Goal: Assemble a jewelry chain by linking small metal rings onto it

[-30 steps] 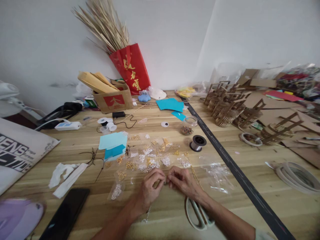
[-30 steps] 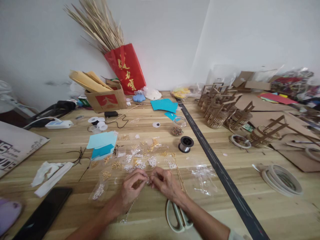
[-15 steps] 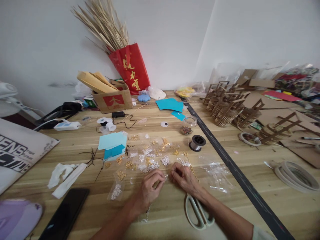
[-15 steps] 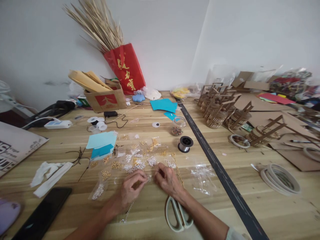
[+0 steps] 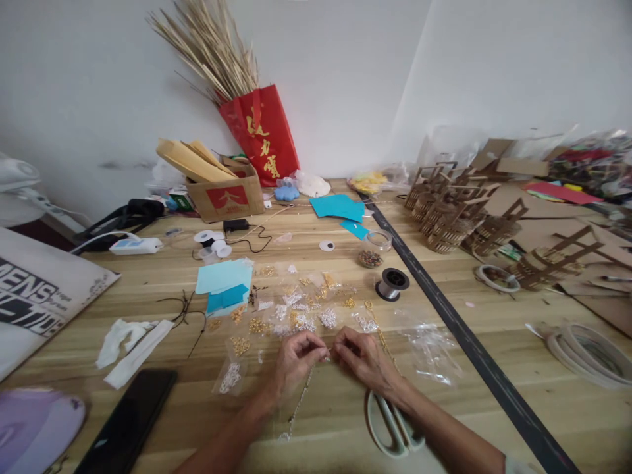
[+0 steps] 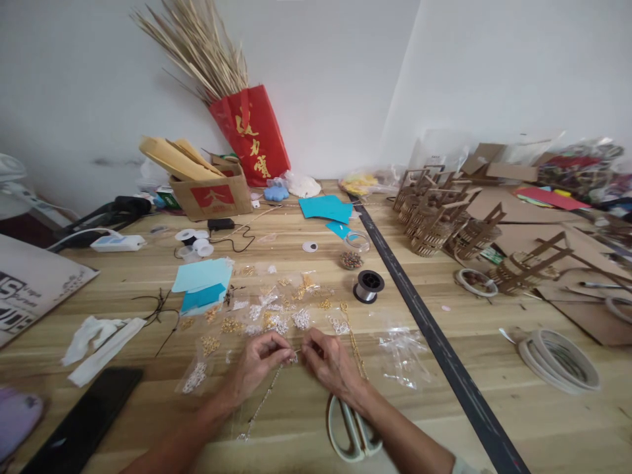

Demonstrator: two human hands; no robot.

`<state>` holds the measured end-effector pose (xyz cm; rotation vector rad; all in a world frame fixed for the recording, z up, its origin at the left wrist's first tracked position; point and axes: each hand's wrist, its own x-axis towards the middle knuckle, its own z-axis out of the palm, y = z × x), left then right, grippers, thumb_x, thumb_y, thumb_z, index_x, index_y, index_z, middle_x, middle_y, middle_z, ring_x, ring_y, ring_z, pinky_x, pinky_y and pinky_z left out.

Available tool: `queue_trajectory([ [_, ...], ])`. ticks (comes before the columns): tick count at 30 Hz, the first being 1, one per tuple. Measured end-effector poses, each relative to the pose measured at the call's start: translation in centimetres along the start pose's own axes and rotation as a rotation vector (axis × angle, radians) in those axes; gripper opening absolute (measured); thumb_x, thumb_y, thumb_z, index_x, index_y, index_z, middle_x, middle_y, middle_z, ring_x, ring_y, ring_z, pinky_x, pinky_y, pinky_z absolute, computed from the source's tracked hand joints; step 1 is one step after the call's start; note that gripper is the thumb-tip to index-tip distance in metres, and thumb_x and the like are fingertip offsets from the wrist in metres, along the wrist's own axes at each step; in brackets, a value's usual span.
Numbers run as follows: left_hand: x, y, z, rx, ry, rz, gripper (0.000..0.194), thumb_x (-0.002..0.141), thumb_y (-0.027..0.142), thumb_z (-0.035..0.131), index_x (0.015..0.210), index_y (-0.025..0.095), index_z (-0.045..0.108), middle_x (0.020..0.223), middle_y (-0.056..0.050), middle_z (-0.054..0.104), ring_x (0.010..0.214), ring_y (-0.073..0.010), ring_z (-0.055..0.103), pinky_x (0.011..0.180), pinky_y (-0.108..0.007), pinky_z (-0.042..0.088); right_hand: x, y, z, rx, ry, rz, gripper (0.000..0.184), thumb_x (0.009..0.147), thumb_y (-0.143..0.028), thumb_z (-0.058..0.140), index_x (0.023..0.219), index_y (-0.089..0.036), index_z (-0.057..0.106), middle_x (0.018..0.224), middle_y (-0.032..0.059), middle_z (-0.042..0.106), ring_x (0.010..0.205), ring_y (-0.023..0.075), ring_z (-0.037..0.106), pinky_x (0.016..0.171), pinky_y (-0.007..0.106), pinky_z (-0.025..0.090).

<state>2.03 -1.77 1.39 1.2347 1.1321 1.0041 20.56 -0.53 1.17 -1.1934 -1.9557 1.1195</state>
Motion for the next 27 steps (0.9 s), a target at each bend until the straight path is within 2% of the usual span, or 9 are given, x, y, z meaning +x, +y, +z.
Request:
queue_trajectory([
  [7, 0.2, -0.3, 0.0, -0.099, -0.042, -0.071, 0.018, 0.069, 0.031, 0.071, 0.068, 0.014, 0.064, 0.059, 0.0, 0.059, 0.057, -0.0121, 0.053, 0.058, -0.023, 0.041, -0.3, -0.7, 0.0, -0.088, 0.032, -0.11, 0.017, 0.093, -0.021, 0.049, 0.078, -0.018, 0.056, 0.066, -0.0012, 0.059, 0.059, 0.0124, 0.053, 0.056, 0.022, 0.039],
  [10, 0.3, -0.7, 0.0, -0.1, -0.031, -0.078, 0.019, 0.069, 0.031, 0.071, 0.068, 0.014, 0.063, 0.057, 0.001, 0.056, 0.055, -0.0112, 0.05, 0.056, -0.022, 0.039, -0.5, -0.8, 0.2, -0.193, 0.067, -0.261, 0.018, 0.095, -0.019, 0.046, 0.081, -0.018, 0.058, 0.077, 0.0026, 0.062, 0.068, 0.0139, 0.06, 0.062, 0.023, 0.045],
  [14, 0.4, -1.1, 0.1, -0.078, -0.036, -0.051, 0.02, 0.069, 0.031, 0.071, 0.066, 0.014, 0.061, 0.056, 0.003, 0.052, 0.054, -0.0101, 0.045, 0.053, -0.021, 0.036, -0.9, -0.7, 0.4, -0.449, 0.084, -0.503, 0.022, 0.098, -0.017, 0.039, 0.097, -0.017, 0.061, 0.101, 0.0113, 0.063, 0.083, 0.0166, 0.065, 0.066, 0.024, 0.051],
  [19, 0.5, -1.6, 0.2, -0.066, -0.048, -0.004, 0.029, 0.067, 0.037, 0.073, 0.061, 0.014, 0.056, 0.056, 0.003, 0.05, 0.055, -0.0101, 0.042, 0.053, -0.021, 0.032, -1.3, -0.7, 0.5, -0.625, -0.01, -0.7, 0.027, 0.096, -0.011, 0.036, 0.112, -0.016, 0.058, 0.123, 0.0155, 0.063, 0.092, 0.0221, 0.066, 0.068, 0.03, 0.055],
  [21, 0.5, -1.7, 0.1, -0.065, -0.057, -0.003, 0.03, 0.068, 0.039, 0.073, 0.061, 0.014, 0.056, 0.056, 0.003, 0.049, 0.055, -0.0102, 0.042, 0.053, -0.021, 0.032, -1.3, -0.9, 0.5, -0.632, -0.045, -0.712, 0.028, 0.095, -0.008, 0.037, 0.113, -0.015, 0.057, 0.126, 0.0157, 0.062, 0.091, 0.023, 0.066, 0.07, 0.031, 0.055],
  [24, 0.5, -1.7, 0.0, -0.084, -0.088, -0.035, 0.033, 0.068, 0.042, 0.074, 0.062, 0.014, 0.056, 0.054, 0.004, 0.049, 0.053, -0.0097, 0.043, 0.051, -0.021, 0.032, -1.3, -1.0, 0.4, -0.6, -0.058, -0.655, 0.028, 0.094, -0.008, 0.038, 0.116, -0.017, 0.054, 0.127, 0.0148, 0.061, 0.099, 0.0243, 0.065, 0.076, 0.033, 0.055],
  [27, 0.5, -1.6, 0.0, -0.12, -0.104, -0.071, 0.037, 0.066, 0.045, 0.076, 0.064, 0.014, 0.056, 0.054, 0.003, 0.051, 0.052, -0.0095, 0.045, 0.051, -0.021, 0.033, -1.2, -0.9, 0.4, -0.576, -0.031, -0.605, 0.029, 0.093, -0.008, 0.04, 0.116, -0.02, 0.052, 0.119, 0.0122, 0.063, 0.1, 0.0232, 0.064, 0.076, 0.032, 0.055],
])
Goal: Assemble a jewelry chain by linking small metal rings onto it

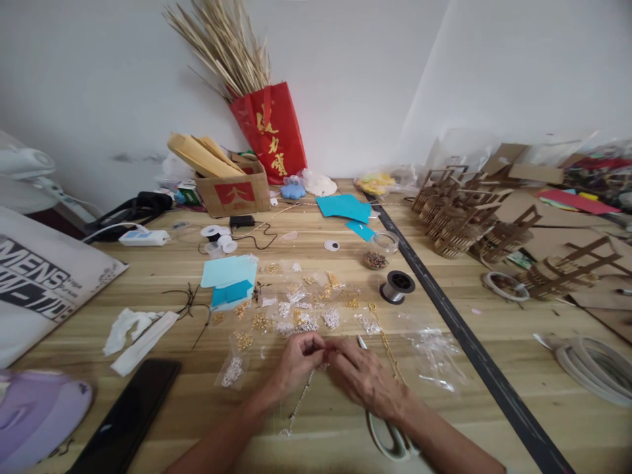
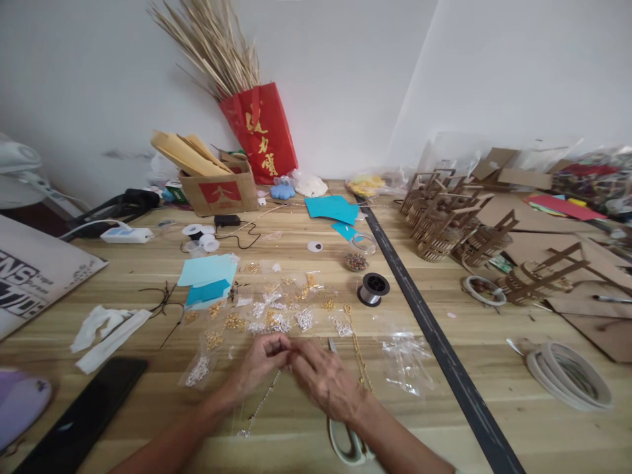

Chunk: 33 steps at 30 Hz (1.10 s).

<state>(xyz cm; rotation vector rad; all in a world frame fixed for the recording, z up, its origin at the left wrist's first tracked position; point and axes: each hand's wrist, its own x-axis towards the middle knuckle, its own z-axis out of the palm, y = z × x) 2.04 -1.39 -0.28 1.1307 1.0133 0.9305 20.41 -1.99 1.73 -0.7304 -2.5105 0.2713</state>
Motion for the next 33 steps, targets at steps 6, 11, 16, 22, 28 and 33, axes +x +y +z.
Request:
queue_trajectory([
  [6, 0.08, 0.01, -0.18, -0.074, 0.027, -0.024, 0.036, 0.063, 0.042, 0.081, 0.069, 0.014, 0.058, 0.057, 0.003, 0.054, 0.054, -0.0096, 0.049, 0.054, -0.021, 0.037, -0.08, 0.4, 0.33, 0.049, 0.026, 0.037, 0.025, 0.094, -0.007, 0.04, 0.112, -0.017, 0.054, 0.108, 0.0132, 0.064, 0.092, 0.0208, 0.064, 0.072, 0.029, 0.055],
  [11, 0.1, 0.15, -0.41, -0.023, 0.021, -0.018, 0.03, 0.06, 0.033, 0.081, 0.068, 0.014, 0.058, 0.06, 0.002, 0.057, 0.058, -0.0105, 0.051, 0.057, -0.021, 0.039, -0.16, 0.57, 0.46, 0.153, -0.002, 0.143, 0.02, 0.099, -0.014, 0.037, 0.104, -0.019, 0.055, 0.096, 0.0085, 0.064, 0.082, 0.0169, 0.064, 0.071, 0.026, 0.053],
  [16, -0.19, 0.1, -0.08, 0.114, 0.07, 0.047, 0.018, 0.066, 0.025, 0.075, 0.067, 0.014, 0.06, 0.063, 0.001, 0.059, 0.06, -0.0121, 0.053, 0.058, -0.023, 0.041, -0.09, 0.6, 0.72, 0.183, 0.021, 0.189, 0.023, 0.101, -0.018, 0.035, 0.093, -0.02, 0.056, 0.083, 0.0061, 0.062, 0.072, 0.0169, 0.061, 0.065, 0.026, 0.049],
  [22, -0.48, -0.29, 0.26, 0.351, 0.138, 0.171, 0.004, 0.072, 0.015, 0.067, 0.068, 0.016, 0.068, 0.069, -0.003, 0.066, 0.065, -0.0149, 0.058, 0.061, -0.024, 0.045, -0.07, 0.6, 0.91, 0.225, 0.034, 0.187, 0.023, 0.101, -0.019, 0.034, 0.096, -0.02, 0.057, 0.085, 0.0063, 0.063, 0.074, 0.0172, 0.061, 0.066, 0.026, 0.05],
  [28, -0.61, 0.12, 0.19, 0.475, 0.152, 0.235, 0.012, 0.071, 0.009, 0.063, 0.062, 0.016, 0.067, 0.064, -0.001, 0.064, 0.062, -0.0142, 0.055, 0.059, -0.023, 0.041, -0.2, 0.59, 0.76, 0.177, 0.0, 0.145, 0.023, 0.101, -0.018, 0.034, 0.104, -0.02, 0.057, 0.088, 0.0065, 0.062, 0.077, 0.0167, 0.062, 0.068, 0.026, 0.051],
  [33, -0.77, -0.06, 0.23, 0.466, 0.149, 0.198, 0.012, 0.071, 0.008, 0.06, 0.063, 0.016, 0.065, 0.063, 0.0, 0.062, 0.062, -0.014, 0.054, 0.059, -0.022, 0.04, -0.14, 0.52, 0.56, 0.194, 0.017, 0.134, 0.022, 0.1, -0.017, 0.037, 0.105, -0.02, 0.058, 0.09, 0.0072, 0.063, 0.077, 0.0168, 0.062, 0.067, 0.026, 0.051],
])
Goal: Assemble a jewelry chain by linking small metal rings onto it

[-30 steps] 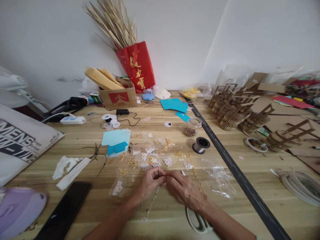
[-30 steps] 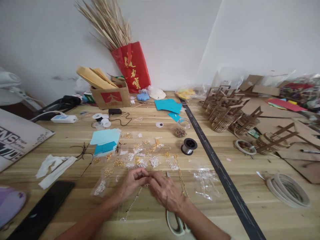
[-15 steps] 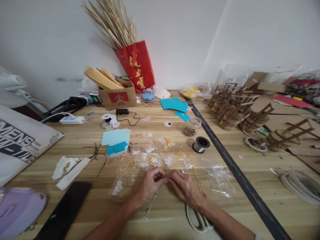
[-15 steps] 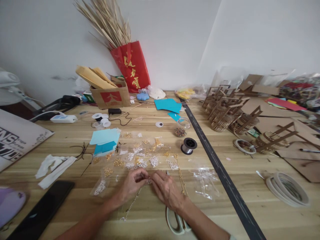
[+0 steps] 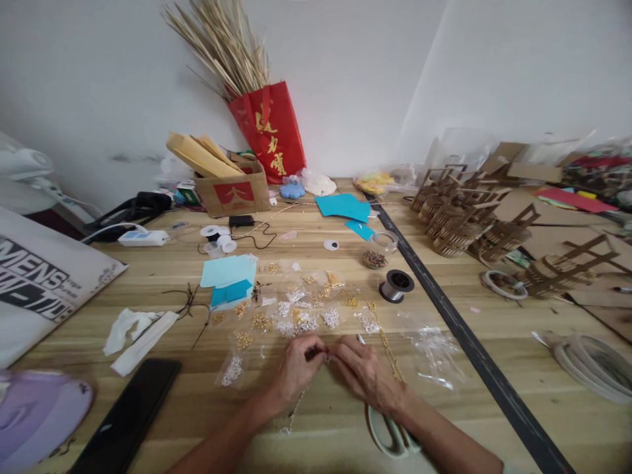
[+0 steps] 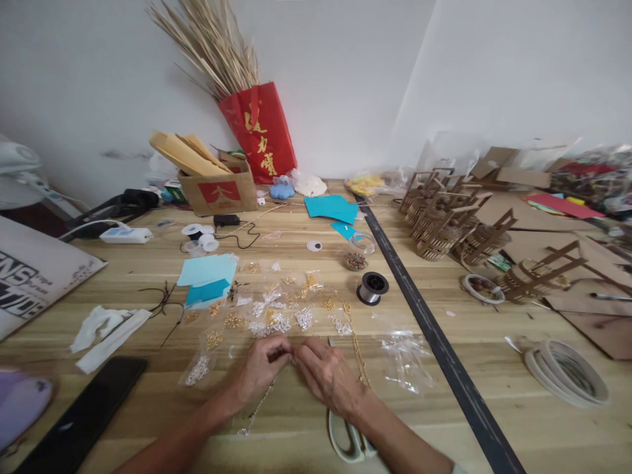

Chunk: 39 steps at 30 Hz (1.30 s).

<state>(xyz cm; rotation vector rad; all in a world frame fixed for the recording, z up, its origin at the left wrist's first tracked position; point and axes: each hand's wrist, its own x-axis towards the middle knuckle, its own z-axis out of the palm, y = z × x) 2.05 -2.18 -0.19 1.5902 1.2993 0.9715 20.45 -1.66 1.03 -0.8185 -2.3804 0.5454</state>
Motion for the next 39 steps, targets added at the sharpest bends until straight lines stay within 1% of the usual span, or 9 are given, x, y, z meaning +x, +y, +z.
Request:
queue_trajectory([
  [5, 0.1, 0.2, 0.0, -0.016, 0.028, 0.014, 0.01, 0.071, 0.011, 0.061, 0.063, 0.016, 0.064, 0.064, -0.001, 0.062, 0.062, -0.0138, 0.054, 0.059, -0.022, 0.041, 0.1, 0.1, 0.2, 0.067, 0.028, 0.048, 0.019, 0.099, -0.018, 0.04, 0.094, -0.021, 0.058, 0.084, 0.0047, 0.062, 0.073, 0.0162, 0.061, 0.065, 0.025, 0.048],
  [10, 0.0, 0.7, 0.0, 0.011, 0.01, 0.053, 0.011, 0.071, 0.009, 0.061, 0.065, 0.017, 0.066, 0.068, -0.002, 0.066, 0.065, -0.0156, 0.059, 0.063, -0.024, 0.045, 0.3, 0.2, 0.3, 0.233, 0.08, 0.164, 0.016, 0.097, -0.021, 0.044, 0.088, -0.021, 0.057, 0.079, 0.0023, 0.062, 0.071, 0.0154, 0.06, 0.066, 0.024, 0.046],
  [15, -0.2, 0.6, 0.1, 0.092, 0.002, 0.097, 0.014, 0.073, 0.007, 0.058, 0.069, 0.016, 0.067, 0.071, -0.004, 0.07, 0.066, -0.0164, 0.063, 0.064, -0.024, 0.048, 0.6, 0.1, 0.1, 0.338, 0.083, 0.28, 0.018, 0.095, -0.026, 0.046, 0.083, -0.02, 0.058, 0.075, 0.001, 0.063, 0.068, 0.0145, 0.058, 0.064, 0.023, 0.044],
  [20, -0.4, 0.9, -0.3, 0.175, -0.038, 0.298, 0.016, 0.08, 0.006, 0.055, 0.074, 0.017, 0.066, 0.075, -0.004, 0.069, 0.069, -0.0157, 0.064, 0.066, -0.024, 0.049, 0.7, 0.1, 0.2, 0.461, 0.06, 0.412, 0.025, 0.093, -0.035, 0.049, 0.076, -0.018, 0.057, 0.062, -0.0027, 0.053, 0.058, 0.0124, 0.049, 0.054, 0.022, 0.037],
  [23, -0.5, 1.1, -0.6, 0.246, -0.057, 0.438, 0.018, 0.086, 0.007, 0.053, 0.076, 0.016, 0.066, 0.078, -0.006, 0.067, 0.073, -0.0162, 0.063, 0.068, -0.025, 0.05, 0.7, 0.2, 0.4, 0.631, 0.029, 0.484, 0.03, 0.092, -0.043, 0.051, 0.077, -0.018, 0.055, 0.059, -0.0039, 0.05, 0.053, 0.0109, 0.046, 0.05, 0.021, 0.034],
  [26, -0.7, 1.0, -0.7, 0.33, -0.057, 0.554, 0.02, 0.09, 0.008, 0.051, 0.08, 0.016, 0.067, 0.079, -0.006, 0.065, 0.075, -0.016, 0.062, 0.068, -0.025, 0.05, 0.8, 0.4, 0.7, 0.793, 0.014, 0.525, 0.036, 0.089, -0.051, 0.054, 0.078, -0.017, 0.054, 0.06, -0.0034, 0.053, 0.05, 0.0095, 0.046, 0.048, 0.021, 0.036],
  [30, -0.9, 1.1, -0.9, 0.445, -0.04, 0.698, 0.021, 0.093, 0.009, 0.049, 0.082, 0.014, 0.066, 0.078, -0.006, 0.063, 0.073, -0.0147, 0.059, 0.066, -0.025, 0.05, 0.8, 0.8, 1.0, 0.915, 0.007, 0.552, 0.043, 0.083, -0.058, 0.06, 0.076, -0.016, 0.053, 0.059, -0.003, 0.055, 0.046, 0.0081, 0.047, 0.045, 0.019, 0.038],
  [33, -0.8, 1.2, -1.1, 0.523, -0.017, 0.8, 0.021, 0.093, 0.007, 0.048, 0.08, 0.013, 0.064, 0.077, -0.005, 0.062, 0.071, -0.014, 0.058, 0.065, -0.026, 0.05, 0.9, 0.9, 1.0, 0.958, -0.018, 0.572, 0.046, 0.079, -0.06, 0.063, 0.074, -0.016, 0.053, 0.058, -0.0027, 0.056, 0.044, 0.0074, 0.048, 0.042, 0.019, 0.039],
  [39, -0.6, 0.6, -1.0, 0.602, 0.043, 0.947, 0.016, 0.09, 0.003, 0.05, 0.088, 0.011, 0.064, 0.08, -0.007, 0.064, 0.074, -0.0155, 0.059, 0.065, -0.027, 0.052, 1.1, 0.8, 0.6, 0.99, -0.045, 0.595, 0.048, 0.076, -0.062, 0.066, 0.075, -0.015, 0.056, 0.059, -0.0017, 0.059, 0.045, 0.0079, 0.052, 0.043, 0.019, 0.044],
])
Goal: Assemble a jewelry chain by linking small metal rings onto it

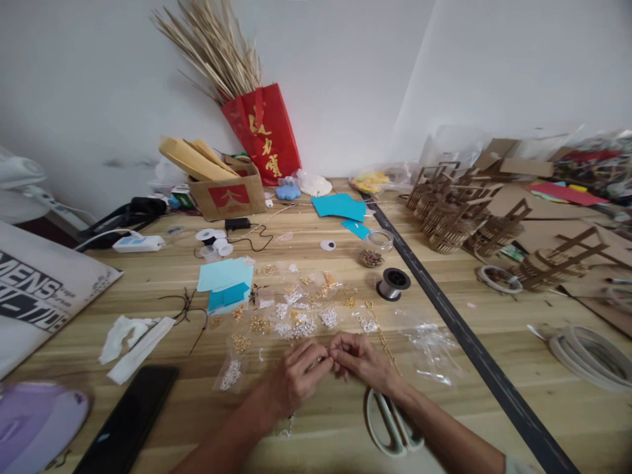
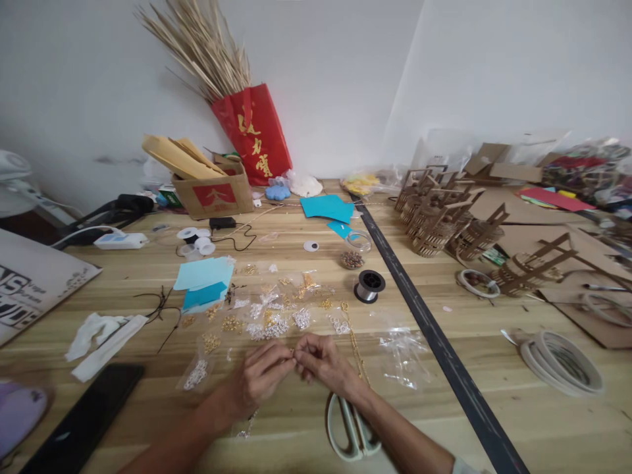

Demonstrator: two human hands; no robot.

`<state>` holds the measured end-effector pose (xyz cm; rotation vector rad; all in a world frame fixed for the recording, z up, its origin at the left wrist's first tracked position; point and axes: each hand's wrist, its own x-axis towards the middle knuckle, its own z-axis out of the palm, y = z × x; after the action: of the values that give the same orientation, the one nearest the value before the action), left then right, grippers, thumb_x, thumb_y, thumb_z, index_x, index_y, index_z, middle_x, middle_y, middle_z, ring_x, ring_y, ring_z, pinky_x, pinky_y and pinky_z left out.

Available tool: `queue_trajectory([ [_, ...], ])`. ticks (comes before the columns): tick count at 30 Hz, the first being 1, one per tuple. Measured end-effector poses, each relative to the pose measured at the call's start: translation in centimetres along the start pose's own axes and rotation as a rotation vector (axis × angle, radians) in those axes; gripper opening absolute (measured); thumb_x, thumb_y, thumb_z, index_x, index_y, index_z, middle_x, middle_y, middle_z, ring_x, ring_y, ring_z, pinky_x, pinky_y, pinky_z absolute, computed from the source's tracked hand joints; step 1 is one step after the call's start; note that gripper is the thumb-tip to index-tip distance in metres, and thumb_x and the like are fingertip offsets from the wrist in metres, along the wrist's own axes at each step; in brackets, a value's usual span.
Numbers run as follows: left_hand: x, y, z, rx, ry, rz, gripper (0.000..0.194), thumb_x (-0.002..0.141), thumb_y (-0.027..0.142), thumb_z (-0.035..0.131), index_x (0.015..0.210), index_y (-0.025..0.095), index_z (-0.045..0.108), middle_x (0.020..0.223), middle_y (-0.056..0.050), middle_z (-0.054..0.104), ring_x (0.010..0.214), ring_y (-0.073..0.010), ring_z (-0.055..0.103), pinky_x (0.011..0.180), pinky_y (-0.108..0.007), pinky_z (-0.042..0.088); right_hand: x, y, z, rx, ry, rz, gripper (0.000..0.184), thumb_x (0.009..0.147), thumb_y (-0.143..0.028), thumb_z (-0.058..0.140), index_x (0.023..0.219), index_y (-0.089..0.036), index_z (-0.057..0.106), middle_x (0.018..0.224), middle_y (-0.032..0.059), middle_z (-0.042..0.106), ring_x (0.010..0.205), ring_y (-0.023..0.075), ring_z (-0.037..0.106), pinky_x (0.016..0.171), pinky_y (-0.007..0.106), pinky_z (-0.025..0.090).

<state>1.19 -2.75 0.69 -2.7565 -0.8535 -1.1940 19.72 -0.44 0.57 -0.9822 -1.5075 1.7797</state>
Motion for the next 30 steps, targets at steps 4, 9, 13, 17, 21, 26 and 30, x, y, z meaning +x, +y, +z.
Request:
queue_trajectory([
  [4, 0.2, 0.0, -0.2, 0.05, -0.015, 0.054, 0.014, 0.091, 0.005, 0.051, 0.088, 0.011, 0.064, 0.078, -0.007, 0.064, 0.074, -0.0164, 0.059, 0.063, -0.028, 0.053, 0.1, 0.1, -0.1, 0.016, -0.002, 0.021, 0.048, 0.072, -0.062, 0.07, 0.075, -0.015, 0.057, 0.058, -0.0018, 0.059, 0.045, 0.0081, 0.052, 0.043, 0.02, 0.045],
  [9, 0.6, 0.1, -0.9, 0.116, -0.053, 0.132, 0.017, 0.093, 0.008, 0.047, 0.09, 0.011, 0.064, 0.079, -0.008, 0.065, 0.076, -0.0172, 0.06, 0.063, -0.029, 0.054, 0.1, 0.4, -0.1, 0.039, -0.008, 0.048, 0.049, 0.072, -0.063, 0.069, 0.074, -0.015, 0.057, 0.057, -0.0023, 0.058, 0.043, 0.0082, 0.051, 0.042, 0.02, 0.044],
  [13, 0.6, 0.2, -0.9, 0.149, -0.087, 0.14, 0.019, 0.094, 0.009, 0.045, 0.089, 0.011, 0.064, 0.077, -0.007, 0.065, 0.074, -0.017, 0.06, 0.062, -0.029, 0.054, 0.1, 0.4, -0.1, 0.036, -0.018, 0.06, 0.05, 0.07, -0.062, 0.071, 0.073, -0.015, 0.058, 0.056, -0.0026, 0.057, 0.044, 0.0081, 0.051, 0.042, 0.02, 0.044],
  [17, 0.5, 0.2, -0.6, 0.139, -0.086, 0.097, 0.017, 0.092, 0.006, 0.048, 0.085, 0.01, 0.063, 0.074, -0.005, 0.063, 0.069, -0.0161, 0.059, 0.062, -0.028, 0.053, 0.0, 0.5, -0.2, 0.02, -0.014, 0.055, 0.05, 0.073, -0.064, 0.067, 0.073, -0.015, 0.057, 0.057, -0.0029, 0.057, 0.044, 0.0078, 0.051, 0.042, 0.02, 0.043],
  [21, 0.4, 0.2, -0.2, 0.093, -0.091, 0.039, 0.017, 0.092, 0.006, 0.049, 0.083, 0.012, 0.062, 0.073, -0.005, 0.062, 0.069, -0.0159, 0.059, 0.063, -0.028, 0.051, 0.0, 0.3, -0.2, 0.004, -0.02, 0.047, 0.05, 0.074, -0.065, 0.066, 0.074, -0.015, 0.056, 0.058, -0.0024, 0.057, 0.045, 0.0081, 0.051, 0.043, 0.02, 0.043],
  [26, 0.2, 0.3, 0.1, -0.067, -0.074, -0.124, 0.018, 0.092, 0.007, 0.047, 0.08, 0.014, 0.06, 0.074, -0.005, 0.062, 0.07, -0.0149, 0.058, 0.066, -0.027, 0.05, -0.1, 0.1, -0.1, -0.039, -0.013, 0.009, 0.048, 0.079, -0.063, 0.062, 0.074, -0.016, 0.054, 0.059, -0.0018, 0.057, 0.046, 0.0085, 0.05, 0.044, 0.021, 0.042],
  [30, 0.2, 0.3, 0.5, -0.228, -0.054, -0.336, 0.016, 0.09, 0.011, 0.051, 0.077, 0.016, 0.059, 0.075, -0.005, 0.063, 0.072, -0.0154, 0.059, 0.065, -0.025, 0.049, -0.5, -0.1, 0.0, -0.131, 0.033, -0.085, 0.039, 0.088, -0.054, 0.055, 0.078, -0.017, 0.053, 0.06, -0.0029, 0.054, 0.05, 0.0093, 0.048, 0.047, 0.021, 0.038],
])
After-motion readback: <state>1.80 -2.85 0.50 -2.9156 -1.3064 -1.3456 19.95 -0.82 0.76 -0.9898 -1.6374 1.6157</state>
